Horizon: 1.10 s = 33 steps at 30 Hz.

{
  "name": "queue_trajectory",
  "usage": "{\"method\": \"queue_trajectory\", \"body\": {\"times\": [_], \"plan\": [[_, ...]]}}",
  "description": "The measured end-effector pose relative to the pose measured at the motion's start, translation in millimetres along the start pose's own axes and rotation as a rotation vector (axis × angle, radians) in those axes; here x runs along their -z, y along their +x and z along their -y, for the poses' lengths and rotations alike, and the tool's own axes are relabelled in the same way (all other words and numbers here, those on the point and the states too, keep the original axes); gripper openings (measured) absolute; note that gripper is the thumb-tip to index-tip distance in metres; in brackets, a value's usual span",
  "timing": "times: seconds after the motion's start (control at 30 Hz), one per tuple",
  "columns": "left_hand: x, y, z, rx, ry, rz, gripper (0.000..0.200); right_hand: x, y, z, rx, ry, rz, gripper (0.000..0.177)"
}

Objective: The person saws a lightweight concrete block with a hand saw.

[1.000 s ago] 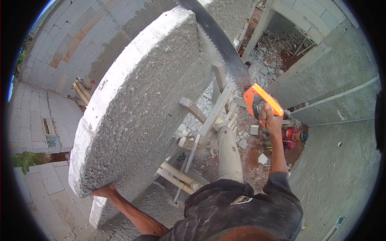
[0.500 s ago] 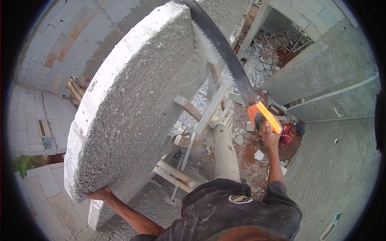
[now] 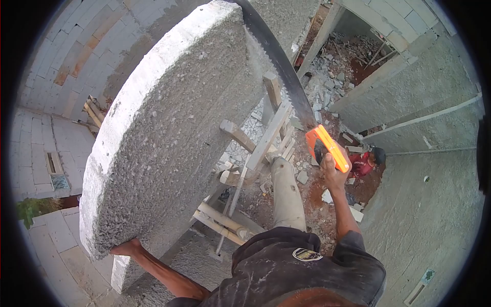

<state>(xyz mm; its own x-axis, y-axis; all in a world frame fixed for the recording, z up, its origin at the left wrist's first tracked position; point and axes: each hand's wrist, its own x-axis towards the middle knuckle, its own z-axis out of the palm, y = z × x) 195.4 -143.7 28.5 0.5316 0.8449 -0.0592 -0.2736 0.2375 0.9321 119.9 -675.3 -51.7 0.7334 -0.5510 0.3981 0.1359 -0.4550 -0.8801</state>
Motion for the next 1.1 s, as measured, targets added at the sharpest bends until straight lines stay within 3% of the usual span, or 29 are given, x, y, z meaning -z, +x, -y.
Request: {"method": "queue_trajectory", "body": {"times": [0.1, 0.2, 0.23, 0.27, 0.43, 0.5, 0.57, 0.67, 0.73, 0.8, 0.87, 0.9, 0.97, 1.03, 1.1], "plan": [[-2.7, 1.1, 1.1, 0.001, 0.027, 0.045, 0.075, -47.0, 63.3, 32.6, -0.144, 0.022, 0.038, 0.04], [-13.8, -15.1, -5.0, 0.014, 0.011, 0.01, 0.075, -76.6, 104.1, 43.6, 0.018, 0.081, 0.011, 0.042], [-8.7, -17.9, -2.8, 0.009, 0.033, 0.004, 0.075, -75.0, 99.3, 40.4, 0.09, 0.08, -0.006, 0.043], [-1.6, -10.4, -4.9, -0.015, 0.084, -0.001, 0.076, -66.2, 90.0, 42.5, -0.146, 0.123, 0.099, 0.042], [-13.7, -11.5, -5.2, 0.005, 0.01, -0.014, 0.076, -16.3, 17.1, -14.1, 0.048, 0.071, 0.039, 0.04], [-3.8, -2.1, 1.4, 0.038, -0.009, -0.034, 0.076, -7.2, 21.6, 5.5, -0.225, 0.285, 0.098, 0.039], [-8.3, -3.2, 0.0, 0.054, -0.01, -0.02, 0.075, -50.3, 72.7, 27.3, -0.133, 0.089, 0.054, 0.036], [-20.5, -16.8, 4.1, -0.075, 0.001, 0.023, 0.075, -79.5, 134.2, 54.2, -0.114, 0.196, 0.032, 0.033], [-2.6, 0.6, -1.0, -0.072, 0.083, -0.011, 0.075, -71.5, 110.3, 34.5, 0.014, 0.156, 0.106, 0.039], [-18.6, -14.6, -3.6, -0.095, 0.068, -0.038, 0.076, -41.1, 60.2, -12.1, -0.099, 0.181, 0.073, 0.045], [-21.5, -17.7, -6.1, -0.079, 0.052, -0.046, 0.076, -0.8, -11.2, -55.6, -0.056, 0.165, 0.079, 0.052], [-15.1, -14.0, -2.2, -0.062, 0.056, -0.051, 0.076, 8.1, -27.0, -34.0, -0.084, 0.206, 0.089, 0.055], [-2.8, -1.4, -1.4, -0.012, 0.033, -0.024, 0.077, 11.2, -22.7, -41.0, -0.176, 0.153, 0.035, 0.054], [-1.3, 0.4, 1.0, -0.02, 0.038, -0.022, 0.077, -20.6, 21.4, -30.7, -0.342, 0.279, -0.02, 0.041], [-7.8, -5.0, -2.7, -0.033, 0.051, 0.052, 0.078, -61.1, 59.9, 1.8, -0.245, 0.2, 0.014, 0.037]]}}
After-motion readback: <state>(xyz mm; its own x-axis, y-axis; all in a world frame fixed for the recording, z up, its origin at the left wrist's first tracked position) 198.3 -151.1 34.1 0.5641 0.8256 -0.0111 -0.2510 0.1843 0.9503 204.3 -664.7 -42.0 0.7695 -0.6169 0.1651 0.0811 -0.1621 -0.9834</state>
